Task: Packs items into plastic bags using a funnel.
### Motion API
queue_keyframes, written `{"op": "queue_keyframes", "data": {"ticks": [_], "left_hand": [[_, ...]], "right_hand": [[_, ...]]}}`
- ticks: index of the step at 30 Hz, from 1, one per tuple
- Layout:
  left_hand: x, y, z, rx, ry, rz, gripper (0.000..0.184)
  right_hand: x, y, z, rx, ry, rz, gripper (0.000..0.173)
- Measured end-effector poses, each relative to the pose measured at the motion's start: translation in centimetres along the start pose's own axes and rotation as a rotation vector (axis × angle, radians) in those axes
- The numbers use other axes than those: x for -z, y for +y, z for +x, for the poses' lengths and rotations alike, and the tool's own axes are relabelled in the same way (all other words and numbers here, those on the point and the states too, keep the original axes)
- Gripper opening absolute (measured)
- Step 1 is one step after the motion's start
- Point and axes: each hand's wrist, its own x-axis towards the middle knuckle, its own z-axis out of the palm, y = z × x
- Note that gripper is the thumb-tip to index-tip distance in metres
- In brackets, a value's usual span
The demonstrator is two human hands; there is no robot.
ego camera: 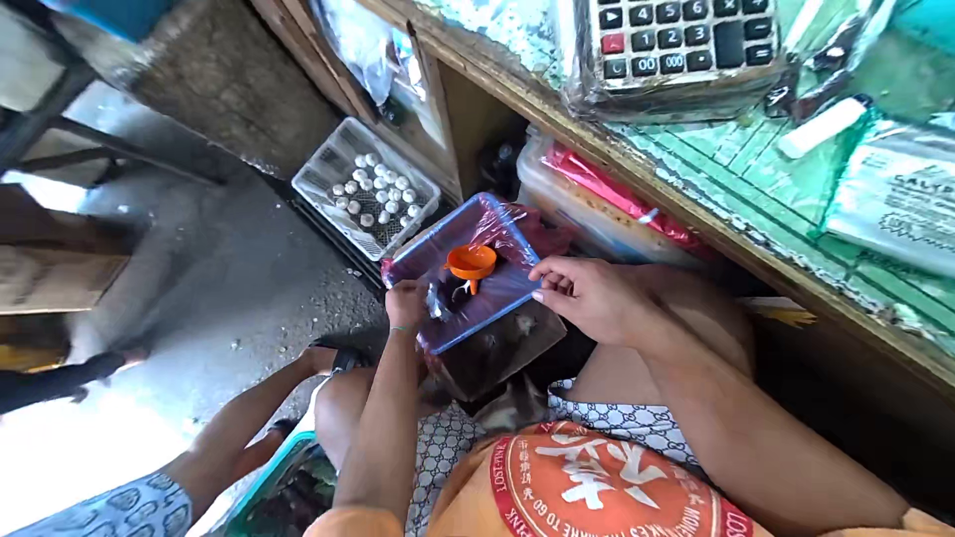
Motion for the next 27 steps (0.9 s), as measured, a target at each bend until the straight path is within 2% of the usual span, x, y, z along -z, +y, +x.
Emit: {"op": "queue_keyframes", "data": {"ticks": [2, 5, 9, 11, 15, 16, 18, 20, 21, 24, 25, 26, 27], "left_hand": [[1.8, 0.3, -1.6, -0.058, -0.012, -0.09, 0.02], [3.4, 0.4, -2.0, -0.107, -0.04, 0.048, 0.021], [2.3, -1.2, 0.5, 0.108, -0.093, 0.244, 0.055], [1.9, -2.3, 1.1, 0.215, -0.096, 0.145, 0.063], [2.4, -2.3, -0.3, 0.331, -0.035, -0.31, 0.051], [2.9, -2.0, -0.7, 0.314, -0.031, -0.367, 0.051], [4.1, -1.0, -2.0, 0.176, -0.059, -0.446, 0.048], [5.6, 1.3, -4.3, -0.012, -0.199, -0.45, 0.029], [6.3, 2.8, -5.9, -0.098, -0.288, -0.416, 0.019], [7.7, 7.9, -11.0, -0.293, -0.521, -0.364, 0.005], [7.9, 9.2, -12.4, -0.332, -0.565, -0.386, 0.005], [8.1, 10.0, -13.4, -0.357, -0.586, -0.425, 0.005], [8.3, 10.5, -13.9, -0.371, -0.592, -0.463, 0.005]], "right_hand": [[-0.5, -0.4, 0.2, 0.028, 0.009, 0.039, 0.022], [-1.4, -1.2, 0.2, 0.056, 0.005, 0.064, 0.021], [-2.5, -0.5, 0.3, 0.033, 0.004, -0.041, 0.027], [-2.6, -0.2, -0.2, -0.007, -0.008, -0.107, 0.031], [-2.3, 0.2, -1.3, -0.038, 0.003, -0.136, 0.033], [-2.4, 0.2, -1.4, -0.031, 0.02, -0.112, 0.032], [-2.5, -0.5, -1.3, 0.004, 0.048, -0.035, 0.026], [-3.0, -2.1, -1.1, 0.065, 0.04, 0.054, 0.023], [-3.4, -2.9, -0.8, 0.116, 0.017, 0.117, 0.027], [-4.9, -5.2, 0.9, 0.26, -0.236, 0.378, 0.064], [-5.6, -5.5, 1.5, 0.284, -0.335, 0.445, 0.07], [-6.1, -5.6, 1.9, 0.295, -0.4, 0.485, 0.068], [-6.5, -5.7, 2.1, 0.293, -0.417, 0.503, 0.057]]}}
